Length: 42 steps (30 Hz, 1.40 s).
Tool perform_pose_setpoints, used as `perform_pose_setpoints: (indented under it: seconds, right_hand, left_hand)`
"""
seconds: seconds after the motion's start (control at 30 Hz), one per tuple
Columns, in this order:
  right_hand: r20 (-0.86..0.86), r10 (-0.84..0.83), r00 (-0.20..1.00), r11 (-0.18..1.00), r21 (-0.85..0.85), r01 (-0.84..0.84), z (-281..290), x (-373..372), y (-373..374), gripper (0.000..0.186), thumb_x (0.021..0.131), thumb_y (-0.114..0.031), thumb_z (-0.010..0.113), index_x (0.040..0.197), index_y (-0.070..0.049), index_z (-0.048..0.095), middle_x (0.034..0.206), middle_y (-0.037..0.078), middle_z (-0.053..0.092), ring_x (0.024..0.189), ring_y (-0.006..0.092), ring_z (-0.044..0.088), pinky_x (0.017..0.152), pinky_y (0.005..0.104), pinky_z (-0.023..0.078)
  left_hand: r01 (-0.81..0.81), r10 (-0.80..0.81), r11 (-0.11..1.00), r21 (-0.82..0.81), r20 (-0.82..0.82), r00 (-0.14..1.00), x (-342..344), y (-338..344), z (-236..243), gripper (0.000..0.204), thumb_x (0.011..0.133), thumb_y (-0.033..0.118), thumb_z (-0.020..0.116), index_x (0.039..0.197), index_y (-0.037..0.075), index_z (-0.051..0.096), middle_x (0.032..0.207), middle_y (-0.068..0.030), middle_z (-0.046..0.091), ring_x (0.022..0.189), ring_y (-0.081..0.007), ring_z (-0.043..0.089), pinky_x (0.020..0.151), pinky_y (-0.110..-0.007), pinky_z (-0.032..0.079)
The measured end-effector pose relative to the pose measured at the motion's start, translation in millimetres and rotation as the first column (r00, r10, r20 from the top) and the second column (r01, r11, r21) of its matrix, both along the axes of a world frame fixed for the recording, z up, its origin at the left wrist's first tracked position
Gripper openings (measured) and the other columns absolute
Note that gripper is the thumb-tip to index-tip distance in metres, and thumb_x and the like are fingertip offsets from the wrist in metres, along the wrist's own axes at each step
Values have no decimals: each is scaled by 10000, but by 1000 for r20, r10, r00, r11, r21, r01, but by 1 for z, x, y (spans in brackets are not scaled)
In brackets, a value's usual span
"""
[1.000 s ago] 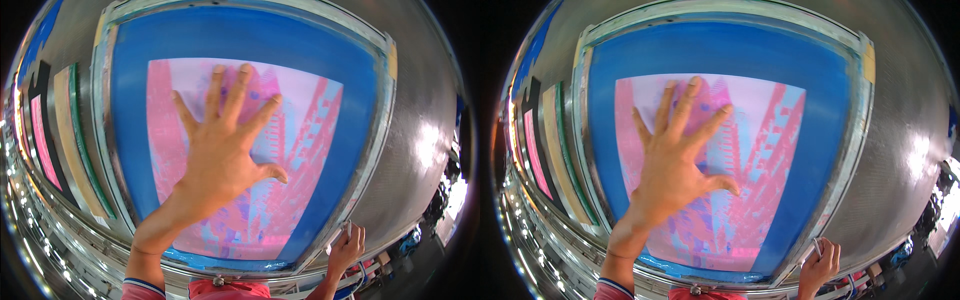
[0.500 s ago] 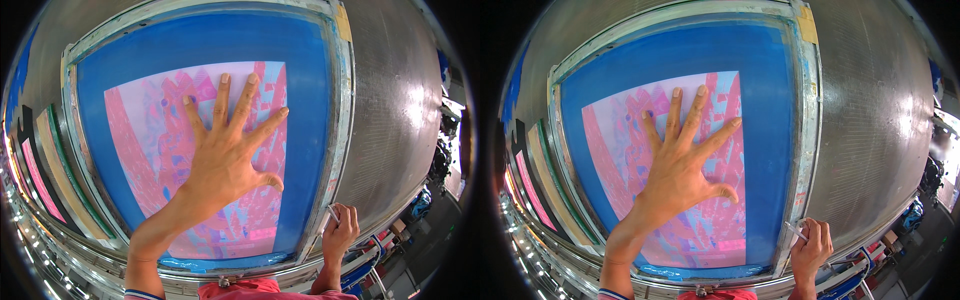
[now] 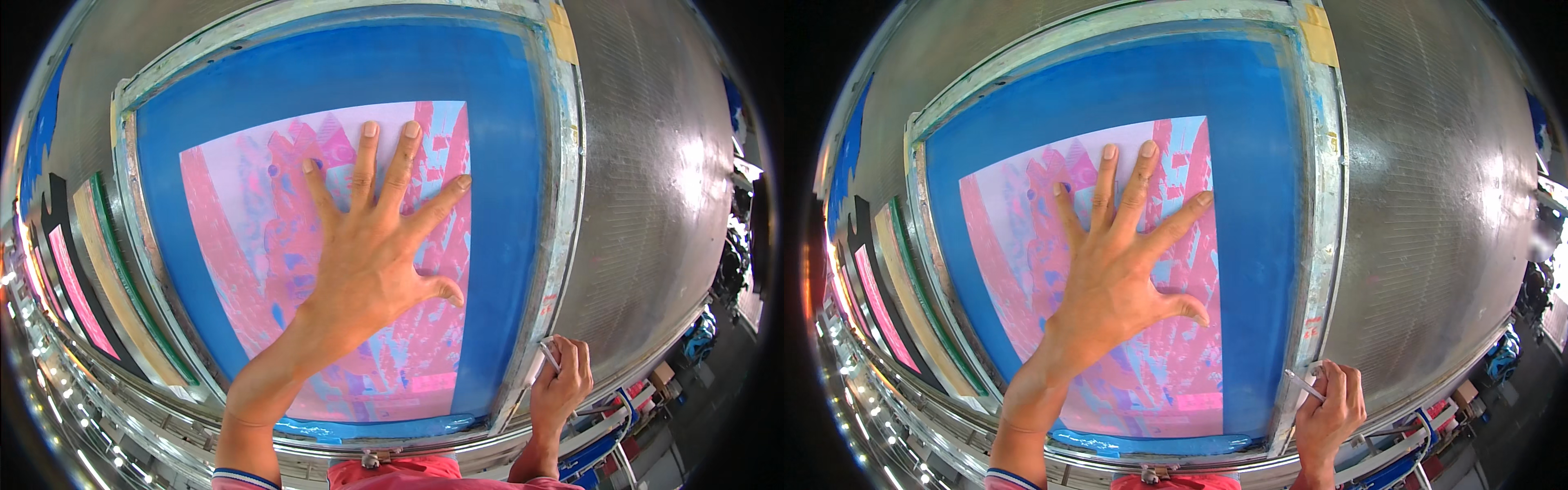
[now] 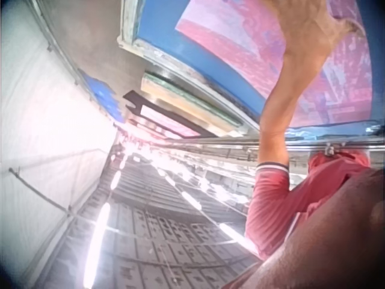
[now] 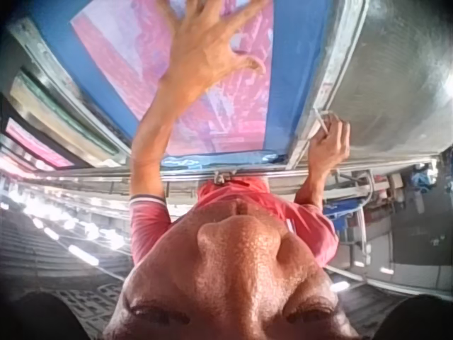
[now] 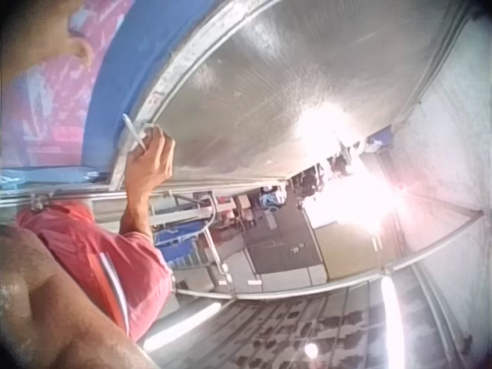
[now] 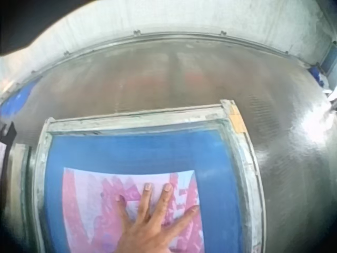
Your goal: The person aligns a screen printing frame over a black t-shirt on a conveyor belt. They use a squeegee to pull blue ink across the screen mesh, transferring a design onto the fabric. The person repeats the squeegee stroke multiple times to ensure ink saturation and then lifts the frame to reveal the printed shirt.
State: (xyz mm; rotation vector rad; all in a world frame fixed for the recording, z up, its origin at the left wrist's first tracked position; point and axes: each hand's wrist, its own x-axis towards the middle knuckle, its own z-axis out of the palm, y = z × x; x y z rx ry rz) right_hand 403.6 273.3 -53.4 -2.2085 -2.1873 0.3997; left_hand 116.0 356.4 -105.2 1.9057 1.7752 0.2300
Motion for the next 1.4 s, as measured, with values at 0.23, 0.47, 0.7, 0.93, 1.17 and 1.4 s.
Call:
perform_pose_setpoints:
  seconds: [0.23,0.47,0.7,0.93,1.17,1.4]
  right_hand:
    - [14,11,1000,1000,-17,-10,1,1,-1,149,844,31,625,987,12,665,892,148,636,767,338,651,666,422,504]
    - [31,3,1000,1000,-17,-3,-1,3,-4,142,855,17,613,989,4,659,902,140,642,791,340,654,678,436,505]
    - [18,26,999,1000,-11,-26,-2,2,-3,156,854,12,588,994,1,655,903,153,635,793,355,649,674,444,503]
    - [41,44,998,999,-1,-44,0,-2,-4,117,893,-6,557,984,43,610,840,172,537,749,386,574,634,487,403]
    - [134,91,987,995,19,-95,1,-5,-3,120,939,-41,560,986,57,611,861,188,560,769,393,592,646,492,413]
    - [135,40,990,999,-26,-37,-1,-2,-9,155,961,-82,553,1008,47,626,868,202,563,802,412,591,674,511,420]
  left_hand:
    - [-46,47,999,22,-21,999,-4,8,2,1142,465,681,841,1484,289,509,1680,-88,180,1520,-485,75,1032,-870,136]
    - [-54,58,994,93,-41,997,-6,13,-6,1133,495,710,820,1487,262,504,1666,-73,215,1507,-516,69,983,-898,168]
    - [-68,72,994,86,-45,996,-9,12,-4,1127,514,701,828,1491,245,499,1664,-63,227,1502,-514,111,998,-882,196]
    - [-203,154,970,136,308,939,-57,-13,1,1118,617,809,724,1501,169,487,1630,-277,212,1469,-583,167,1082,-809,153]
    - [-395,413,910,124,-248,876,-105,-36,-1,1128,572,853,679,1513,265,479,1636,-303,149,1478,-578,144,1017,-847,207]
    - [-387,416,907,166,-219,883,-107,-42,-4,1137,540,811,726,1505,261,482,1620,-301,195,1465,-567,197,996,-843,253]
